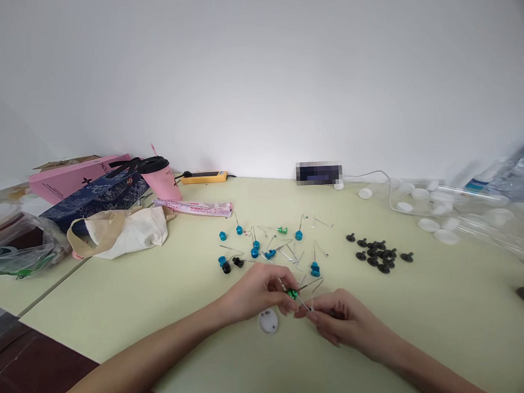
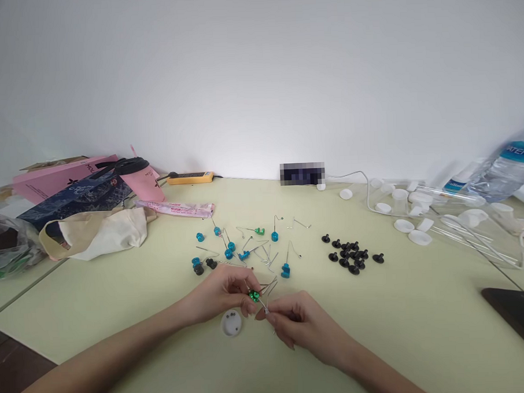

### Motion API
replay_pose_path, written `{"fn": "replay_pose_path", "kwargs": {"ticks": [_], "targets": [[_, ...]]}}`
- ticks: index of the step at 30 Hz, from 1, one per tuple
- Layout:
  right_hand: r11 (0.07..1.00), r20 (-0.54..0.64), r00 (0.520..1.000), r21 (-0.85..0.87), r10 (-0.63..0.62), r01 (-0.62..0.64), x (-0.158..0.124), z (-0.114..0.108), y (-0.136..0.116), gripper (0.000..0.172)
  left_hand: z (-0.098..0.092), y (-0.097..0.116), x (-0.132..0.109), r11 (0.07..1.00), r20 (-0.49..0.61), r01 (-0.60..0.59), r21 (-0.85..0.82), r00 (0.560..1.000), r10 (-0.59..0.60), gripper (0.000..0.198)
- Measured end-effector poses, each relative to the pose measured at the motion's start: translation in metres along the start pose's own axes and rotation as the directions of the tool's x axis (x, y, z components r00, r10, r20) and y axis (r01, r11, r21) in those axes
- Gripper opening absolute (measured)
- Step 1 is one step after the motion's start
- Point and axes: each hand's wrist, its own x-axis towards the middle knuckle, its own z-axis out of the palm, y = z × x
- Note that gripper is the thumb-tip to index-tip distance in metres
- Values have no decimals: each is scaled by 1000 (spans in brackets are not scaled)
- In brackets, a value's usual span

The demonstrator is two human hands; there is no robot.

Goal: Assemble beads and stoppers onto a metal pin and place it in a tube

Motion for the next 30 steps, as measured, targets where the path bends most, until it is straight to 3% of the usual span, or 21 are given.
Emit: {"fn": "replay_pose_path", "kwargs": {"ticks": [6,11,17,20,23,25,28,29,30], "targets": [[968,72,995,234,76,-90,0,-3,2,32,-1,2,-1,999,47,23,36,999,-24,20],[936,60,990,323,129,-142,-2,0,2,30,0,5,-2,999,61,33,-21,998,-32,20],[896,-12,972,391,237,-213,-2,6,-3,32,-1,10,-5,996,174,87,19,981,-89,29],[969,-97,980,197,174,-152,-1,11,-5,32,-1,12,-6,993,169,117,32,978,-121,30],[972,-209,978,-228,3,-52,-6,16,-9,32,1,14,-7,985,154,172,-26,974,-166,32],[839,-200,950,-535,-239,99,-12,16,-9,30,2,15,-8,977,157,198,-77,970,-184,33],[471,-9,790,-807,-613,356,-20,11,-6,29,3,15,-8,975,163,202,-96,969,-185,34],[426,1,756,-826,-655,370,-21,8,-4,28,3,15,-8,978,155,194,-81,971,-180,34],[476,-64,766,-815,-640,331,-20,6,-4,27,3,16,-8,984,126,171,-50,978,-163,34]]}}
